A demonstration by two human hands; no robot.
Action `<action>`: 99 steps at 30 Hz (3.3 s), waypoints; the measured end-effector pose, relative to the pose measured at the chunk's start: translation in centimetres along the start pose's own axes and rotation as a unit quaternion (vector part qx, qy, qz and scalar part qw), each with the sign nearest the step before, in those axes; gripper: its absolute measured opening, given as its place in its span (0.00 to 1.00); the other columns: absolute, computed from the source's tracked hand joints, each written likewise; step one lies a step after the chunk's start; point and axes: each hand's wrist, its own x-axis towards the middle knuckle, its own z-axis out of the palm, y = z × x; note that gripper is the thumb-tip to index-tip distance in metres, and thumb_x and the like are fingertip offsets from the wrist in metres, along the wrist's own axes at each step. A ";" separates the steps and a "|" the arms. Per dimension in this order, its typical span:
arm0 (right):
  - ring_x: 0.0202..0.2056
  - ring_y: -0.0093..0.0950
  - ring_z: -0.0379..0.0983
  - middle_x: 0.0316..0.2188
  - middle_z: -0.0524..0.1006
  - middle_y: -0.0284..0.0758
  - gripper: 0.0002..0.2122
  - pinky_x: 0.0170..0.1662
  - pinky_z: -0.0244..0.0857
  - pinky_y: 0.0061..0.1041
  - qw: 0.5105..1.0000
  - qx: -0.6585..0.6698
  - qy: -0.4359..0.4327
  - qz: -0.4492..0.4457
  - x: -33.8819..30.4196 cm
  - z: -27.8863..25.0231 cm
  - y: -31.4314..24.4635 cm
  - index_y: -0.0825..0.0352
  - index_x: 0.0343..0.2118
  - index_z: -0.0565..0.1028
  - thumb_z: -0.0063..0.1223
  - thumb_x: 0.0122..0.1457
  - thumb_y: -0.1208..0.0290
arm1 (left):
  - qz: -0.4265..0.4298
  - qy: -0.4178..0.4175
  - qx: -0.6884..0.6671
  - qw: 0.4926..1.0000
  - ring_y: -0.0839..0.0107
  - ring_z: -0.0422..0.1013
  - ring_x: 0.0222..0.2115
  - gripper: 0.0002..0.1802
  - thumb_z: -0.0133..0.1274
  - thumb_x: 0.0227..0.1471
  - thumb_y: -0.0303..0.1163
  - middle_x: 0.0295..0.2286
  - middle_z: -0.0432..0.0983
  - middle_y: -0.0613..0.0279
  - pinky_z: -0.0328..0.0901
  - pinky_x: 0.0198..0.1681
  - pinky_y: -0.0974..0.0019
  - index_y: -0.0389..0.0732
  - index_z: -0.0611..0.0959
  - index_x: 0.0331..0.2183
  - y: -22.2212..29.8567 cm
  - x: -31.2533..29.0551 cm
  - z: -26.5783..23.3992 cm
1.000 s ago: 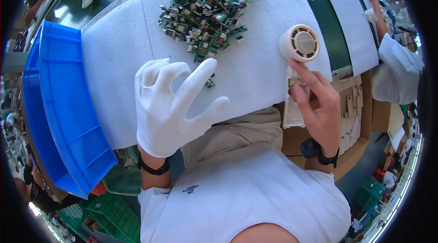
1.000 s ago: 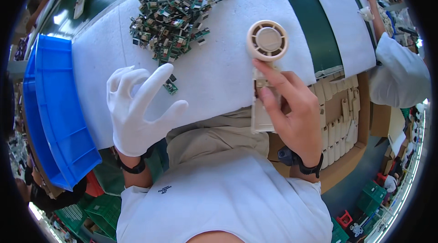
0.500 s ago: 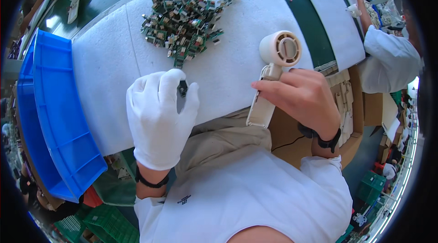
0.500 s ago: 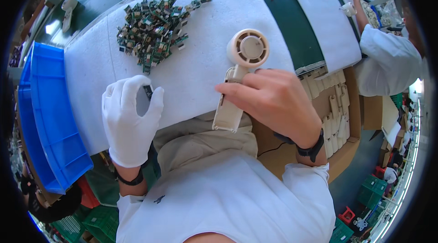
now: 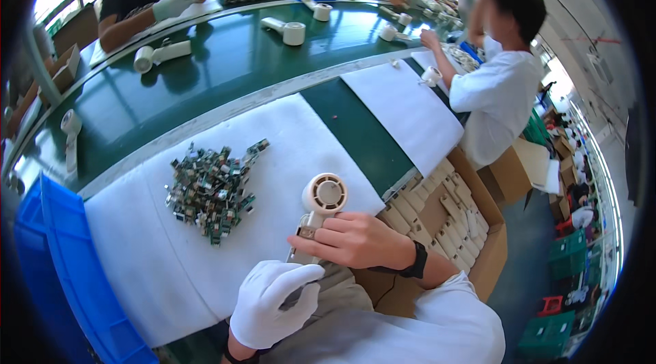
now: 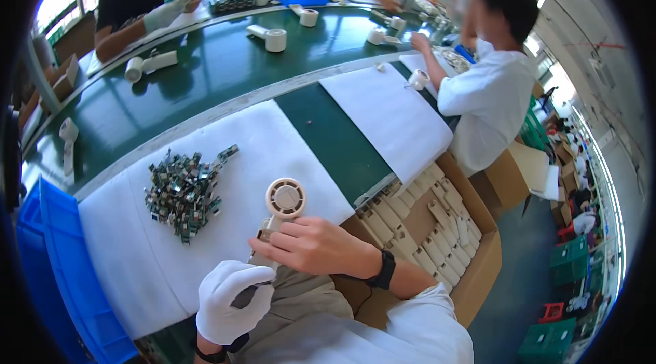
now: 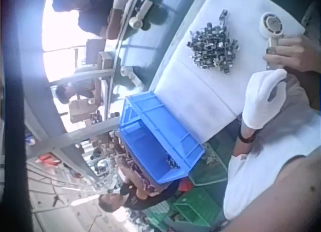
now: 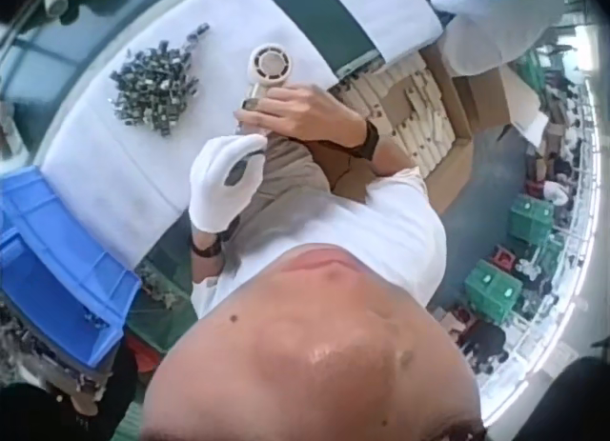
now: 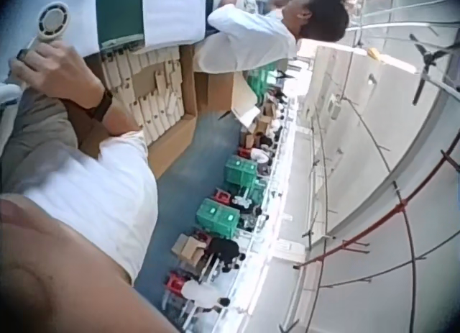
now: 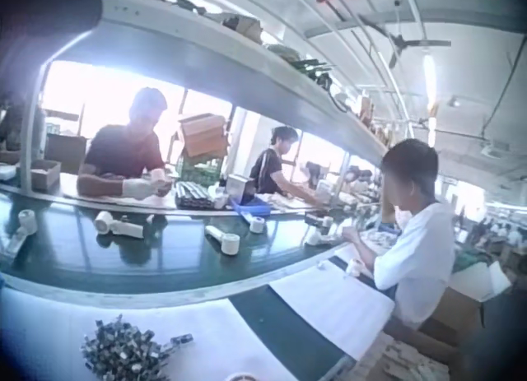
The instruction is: The recorder is assembling small electronic circuit boards into plastic housings at a factory workstation.
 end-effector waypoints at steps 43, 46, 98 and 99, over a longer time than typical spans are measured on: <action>0.15 0.06 0.56 0.12 0.67 0.23 0.04 0.19 0.45 0.14 0.847 0.359 0.102 0.379 0.9 0.7 -3.8 0.69 0.29 0.83 0.64 0.48 0.80 | -0.197 0.107 -0.109 0.968 0.74 0.79 0.36 0.16 0.60 0.53 0.18 0.38 0.83 0.56 0.72 0.41 0.70 0.34 0.85 0.46 -1.7 -0.2 0.4; 0.15 0.07 0.56 0.12 0.67 0.22 0.04 0.19 0.45 0.14 0.846 0.363 0.104 0.377 1.0 0.4 -3.7 0.69 0.29 0.83 0.64 0.48 0.80 | -0.204 0.100 -0.084 0.970 0.73 0.79 0.36 0.15 0.61 0.53 0.18 0.37 0.84 0.56 0.72 0.41 0.70 0.34 0.86 0.45 -1.4 0.0 0.2; 0.22 0.25 0.64 0.18 0.70 0.32 0.04 0.24 0.57 0.23 0.901 0.253 0.148 0.321 1.5 0.5 -5.6 0.71 0.29 0.81 0.63 0.49 0.81 | 0.009 0.153 0.090 0.984 0.62 0.79 0.39 0.23 0.61 0.45 0.11 0.42 0.81 0.48 0.74 0.43 0.67 0.31 0.84 0.47 -2.3 -1.4 2.0; 0.22 0.25 0.64 0.18 0.69 0.32 0.03 0.23 0.56 0.24 0.901 0.254 0.148 0.319 1.5 0.5 -5.6 0.72 0.29 0.81 0.62 0.49 0.81 | 0.008 0.152 0.090 0.984 0.62 0.79 0.39 0.23 0.61 0.45 0.11 0.42 0.81 0.48 0.74 0.43 0.67 0.31 0.84 0.47 -2.3 -1.4 2.0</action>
